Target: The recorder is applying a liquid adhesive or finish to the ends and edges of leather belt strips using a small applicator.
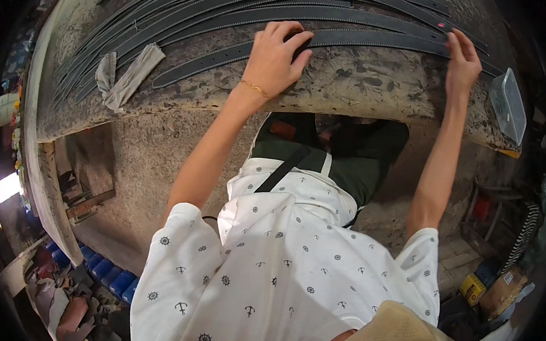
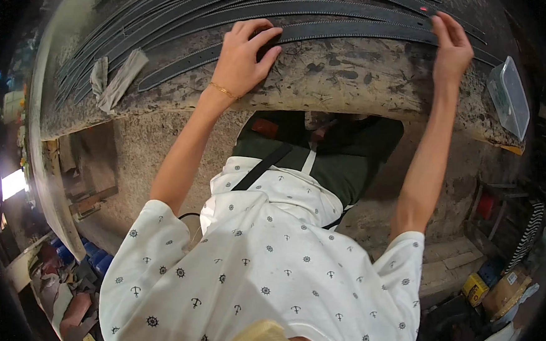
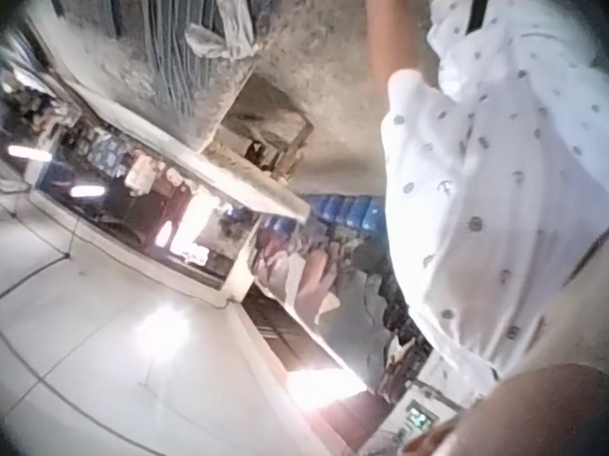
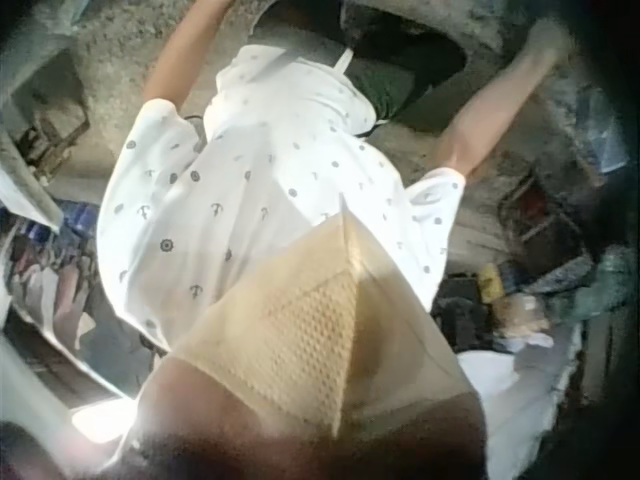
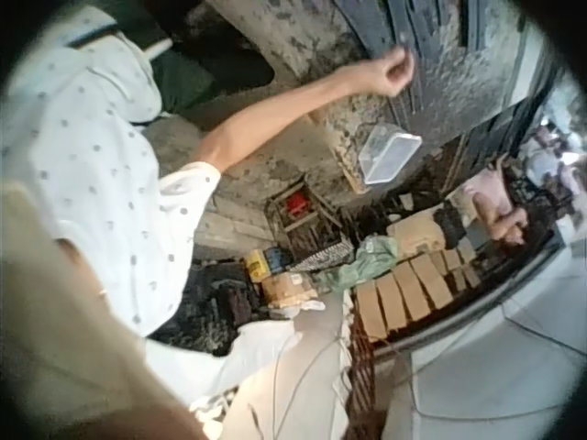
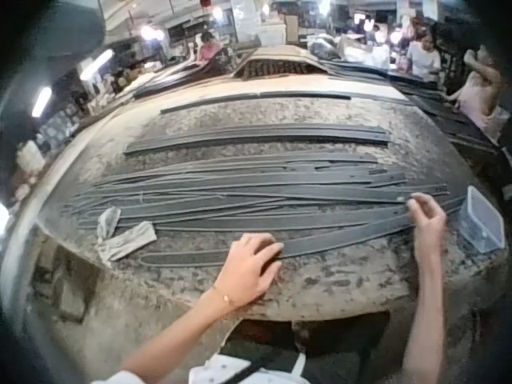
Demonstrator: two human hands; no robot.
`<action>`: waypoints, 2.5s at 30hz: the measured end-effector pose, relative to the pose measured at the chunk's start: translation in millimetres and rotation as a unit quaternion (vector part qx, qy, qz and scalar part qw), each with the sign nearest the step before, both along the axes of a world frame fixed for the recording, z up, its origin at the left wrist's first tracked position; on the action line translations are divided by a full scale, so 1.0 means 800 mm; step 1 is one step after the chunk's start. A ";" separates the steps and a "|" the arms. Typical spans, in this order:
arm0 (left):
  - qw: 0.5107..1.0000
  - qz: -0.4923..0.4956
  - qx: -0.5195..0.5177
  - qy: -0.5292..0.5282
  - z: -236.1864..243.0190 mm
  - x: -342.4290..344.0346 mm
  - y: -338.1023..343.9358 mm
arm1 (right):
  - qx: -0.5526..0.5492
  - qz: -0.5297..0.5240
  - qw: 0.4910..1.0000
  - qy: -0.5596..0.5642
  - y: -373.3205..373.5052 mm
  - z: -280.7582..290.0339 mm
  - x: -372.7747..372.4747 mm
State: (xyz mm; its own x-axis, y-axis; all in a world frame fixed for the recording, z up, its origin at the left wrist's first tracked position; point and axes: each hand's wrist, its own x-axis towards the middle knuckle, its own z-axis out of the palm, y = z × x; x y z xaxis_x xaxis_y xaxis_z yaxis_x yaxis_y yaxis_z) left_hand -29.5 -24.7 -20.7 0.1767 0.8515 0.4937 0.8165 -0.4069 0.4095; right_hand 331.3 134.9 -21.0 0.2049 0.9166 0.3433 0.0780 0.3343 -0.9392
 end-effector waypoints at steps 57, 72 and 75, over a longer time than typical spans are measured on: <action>0.891 0.379 0.074 0.239 0.037 -0.257 -0.070 | -0.085 0.172 0.981 -0.015 -0.039 0.025 -0.186; 0.994 0.005 -0.066 0.085 -0.004 0.065 0.004 | -0.071 0.080 0.973 0.206 -0.007 -0.008 -0.151; 0.994 -0.017 -0.025 0.103 -0.011 0.124 0.013 | -0.056 0.085 0.957 0.272 -0.009 -0.011 -0.144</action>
State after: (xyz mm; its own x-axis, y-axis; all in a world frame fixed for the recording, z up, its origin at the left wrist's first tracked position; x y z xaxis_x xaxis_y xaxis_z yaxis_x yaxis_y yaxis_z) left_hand 69.6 -14.4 -29.8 0.2983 0.8658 0.4016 0.8711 -0.4190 0.2561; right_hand 216.0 127.3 -29.6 0.1709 0.9772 0.1257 -0.4797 0.1939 -0.8557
